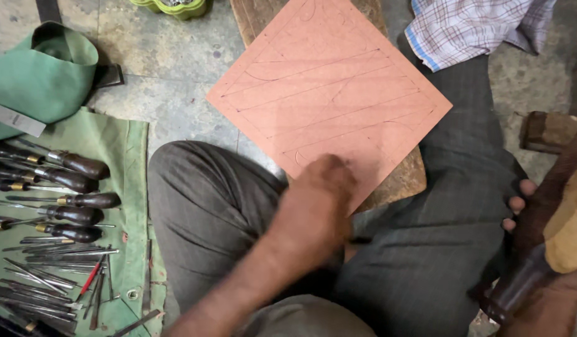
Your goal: The person uses a thin metal tool to engrave lines into a flat piece of reddish material while holding a wooden block.
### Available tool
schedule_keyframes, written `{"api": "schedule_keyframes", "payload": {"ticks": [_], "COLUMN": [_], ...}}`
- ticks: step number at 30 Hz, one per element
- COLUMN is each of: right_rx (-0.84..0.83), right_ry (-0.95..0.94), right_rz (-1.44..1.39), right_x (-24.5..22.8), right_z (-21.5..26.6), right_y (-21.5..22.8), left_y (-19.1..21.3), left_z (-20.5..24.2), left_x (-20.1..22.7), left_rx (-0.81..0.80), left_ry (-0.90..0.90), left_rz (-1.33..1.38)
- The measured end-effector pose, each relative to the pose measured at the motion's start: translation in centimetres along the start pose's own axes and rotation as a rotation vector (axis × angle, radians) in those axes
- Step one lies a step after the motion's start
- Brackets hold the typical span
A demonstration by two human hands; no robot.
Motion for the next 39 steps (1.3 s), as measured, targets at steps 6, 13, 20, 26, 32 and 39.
{"api": "schedule_keyframes", "payload": {"ticks": [6, 13, 20, 26, 32, 39], "right_rx": [-0.113, 0.004, -0.139, -0.066, -0.116, -0.196], "right_ry": [0.029, 0.041, 0.010, 0.038, 0.018, 0.003], "right_rz": [-0.007, 0.089, -0.076, -0.134, -0.113, 0.081], "right_x": [-1.1, -0.6, -1.1, -2.7, -6.1, -6.5], "right_z": [0.3, 0.3, 0.6, 1.6, -1.7, -8.1], "right_y": [-1.6, -0.5, -1.7, -4.2, -11.3, -20.9], "left_y": [-3.1, -5.5, -7.1, 0.8, 6.5, 3.3], "left_z": [2.1, 7.8, 9.1, 9.6, 2.6, -0.6], "left_x": [5.4, 5.0, -5.8, -14.8, -20.2, -20.6], "left_rx": [0.010, -0.347, -0.350, 0.327, 0.744, 0.984], "left_ry": [-0.273, -0.205, 0.562, 0.752, 0.474, 0.570], "left_rz": [-0.030, 0.557, 1.112, 1.005, 0.869, 0.460]}}
Point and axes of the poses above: each hand's wrist, its own z-axis away from the middle knuckle, its own y-axis out of the back of the hand, x = y × z, the point moved 10 cm from there along -z, towards the middle knuckle, and after that the axes turned 5 degrees about y, right-handed, at the moved point
